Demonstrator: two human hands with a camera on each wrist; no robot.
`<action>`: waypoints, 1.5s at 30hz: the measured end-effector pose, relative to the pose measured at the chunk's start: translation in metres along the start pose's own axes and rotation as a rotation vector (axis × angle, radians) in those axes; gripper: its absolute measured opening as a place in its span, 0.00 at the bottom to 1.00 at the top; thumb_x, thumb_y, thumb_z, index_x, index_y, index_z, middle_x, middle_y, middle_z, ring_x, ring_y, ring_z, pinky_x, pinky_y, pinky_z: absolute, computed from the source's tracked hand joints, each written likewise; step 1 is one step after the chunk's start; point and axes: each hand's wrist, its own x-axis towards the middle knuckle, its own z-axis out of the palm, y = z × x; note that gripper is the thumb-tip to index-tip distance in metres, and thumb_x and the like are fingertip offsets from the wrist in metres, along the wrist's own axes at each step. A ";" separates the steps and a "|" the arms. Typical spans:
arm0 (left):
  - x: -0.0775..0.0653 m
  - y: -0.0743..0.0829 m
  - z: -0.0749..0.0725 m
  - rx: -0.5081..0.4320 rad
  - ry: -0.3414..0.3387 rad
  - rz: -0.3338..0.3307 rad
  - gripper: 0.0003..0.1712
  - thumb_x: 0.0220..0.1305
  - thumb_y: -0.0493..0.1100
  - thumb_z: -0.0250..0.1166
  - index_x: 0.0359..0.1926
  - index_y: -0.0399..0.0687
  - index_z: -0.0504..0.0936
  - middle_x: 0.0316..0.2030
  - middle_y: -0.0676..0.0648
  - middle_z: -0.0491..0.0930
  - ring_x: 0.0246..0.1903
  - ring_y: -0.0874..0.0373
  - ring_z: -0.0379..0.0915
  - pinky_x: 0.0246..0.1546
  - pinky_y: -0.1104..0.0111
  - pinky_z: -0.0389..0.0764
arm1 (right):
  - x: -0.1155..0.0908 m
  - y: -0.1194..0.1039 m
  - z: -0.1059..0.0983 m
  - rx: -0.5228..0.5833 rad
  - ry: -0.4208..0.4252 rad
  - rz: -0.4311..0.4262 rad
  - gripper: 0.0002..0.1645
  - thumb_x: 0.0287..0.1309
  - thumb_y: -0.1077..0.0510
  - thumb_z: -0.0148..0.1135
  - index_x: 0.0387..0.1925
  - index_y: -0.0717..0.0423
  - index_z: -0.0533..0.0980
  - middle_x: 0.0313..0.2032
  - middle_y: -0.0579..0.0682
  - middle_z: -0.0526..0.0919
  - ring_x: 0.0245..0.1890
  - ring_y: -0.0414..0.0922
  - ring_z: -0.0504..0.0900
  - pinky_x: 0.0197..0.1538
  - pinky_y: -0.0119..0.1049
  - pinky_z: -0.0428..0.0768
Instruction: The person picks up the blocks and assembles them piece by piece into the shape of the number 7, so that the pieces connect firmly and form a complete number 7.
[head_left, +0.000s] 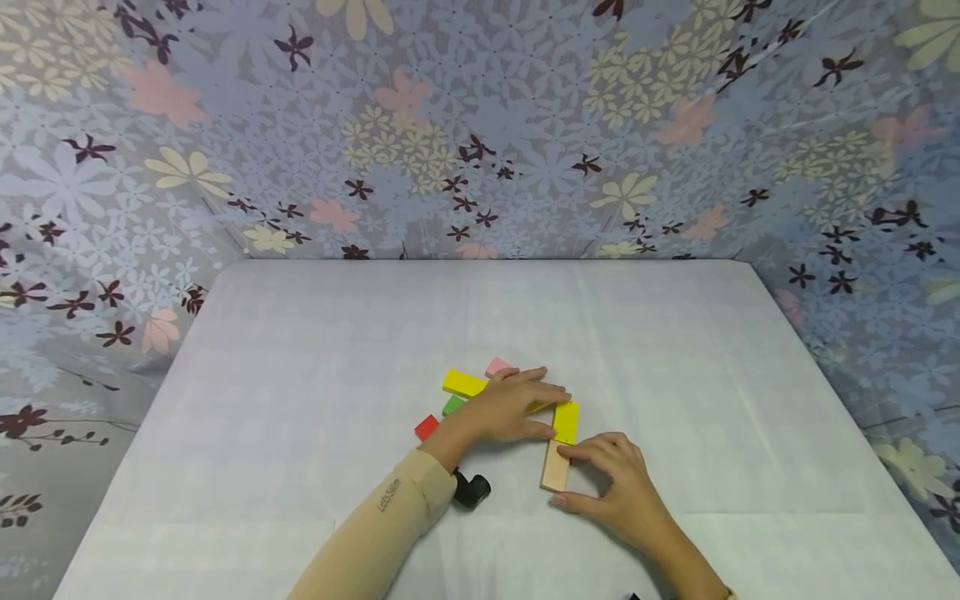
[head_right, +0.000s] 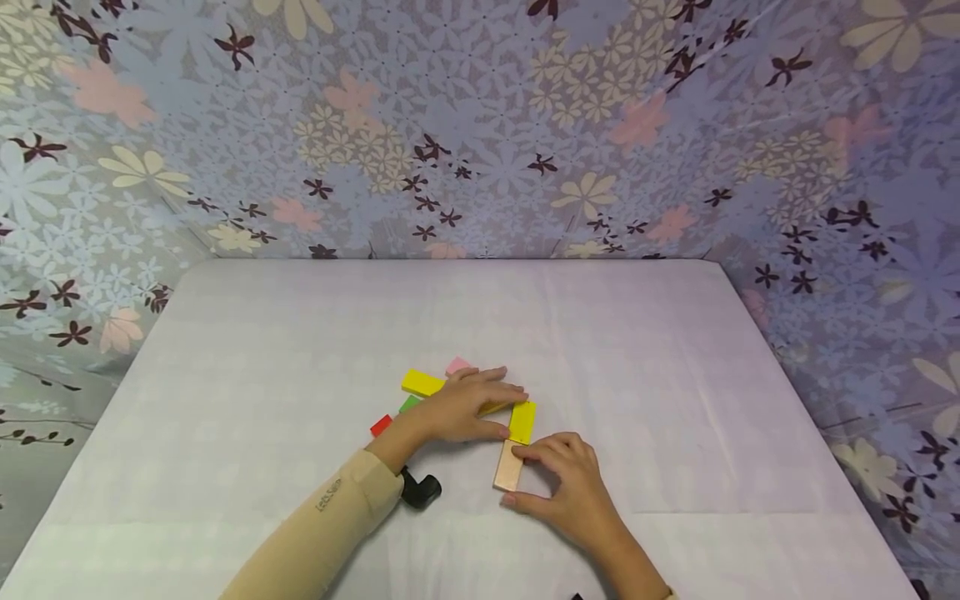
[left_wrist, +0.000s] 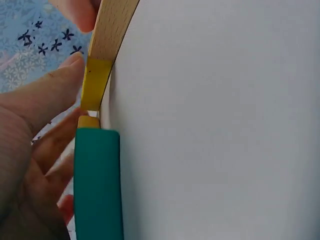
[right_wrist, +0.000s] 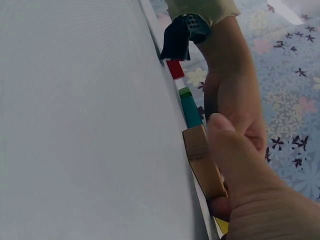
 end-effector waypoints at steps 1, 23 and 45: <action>-0.001 -0.002 0.000 -0.019 0.018 0.006 0.32 0.65 0.57 0.65 0.70 0.65 0.71 0.69 0.62 0.69 0.77 0.57 0.48 0.76 0.53 0.51 | 0.000 0.000 0.000 0.004 0.006 -0.003 0.33 0.37 0.44 0.82 0.50 0.36 0.81 0.42 0.30 0.80 0.49 0.34 0.67 0.55 0.40 0.59; -0.026 -0.033 -0.016 -0.081 0.305 -0.278 0.25 0.71 0.52 0.60 0.67 0.63 0.73 0.66 0.54 0.73 0.69 0.53 0.63 0.71 0.50 0.58 | 0.005 -0.005 0.005 -0.073 0.007 0.066 0.36 0.51 0.45 0.75 0.62 0.51 0.77 0.43 0.36 0.80 0.52 0.39 0.67 0.56 0.47 0.63; -0.017 -0.036 -0.027 -0.002 0.260 -0.402 0.21 0.68 0.56 0.63 0.57 0.57 0.81 0.57 0.52 0.80 0.59 0.50 0.69 0.61 0.52 0.63 | 0.002 -0.008 0.004 -0.096 -0.031 0.079 0.38 0.53 0.45 0.73 0.65 0.50 0.75 0.49 0.41 0.80 0.53 0.40 0.65 0.56 0.49 0.62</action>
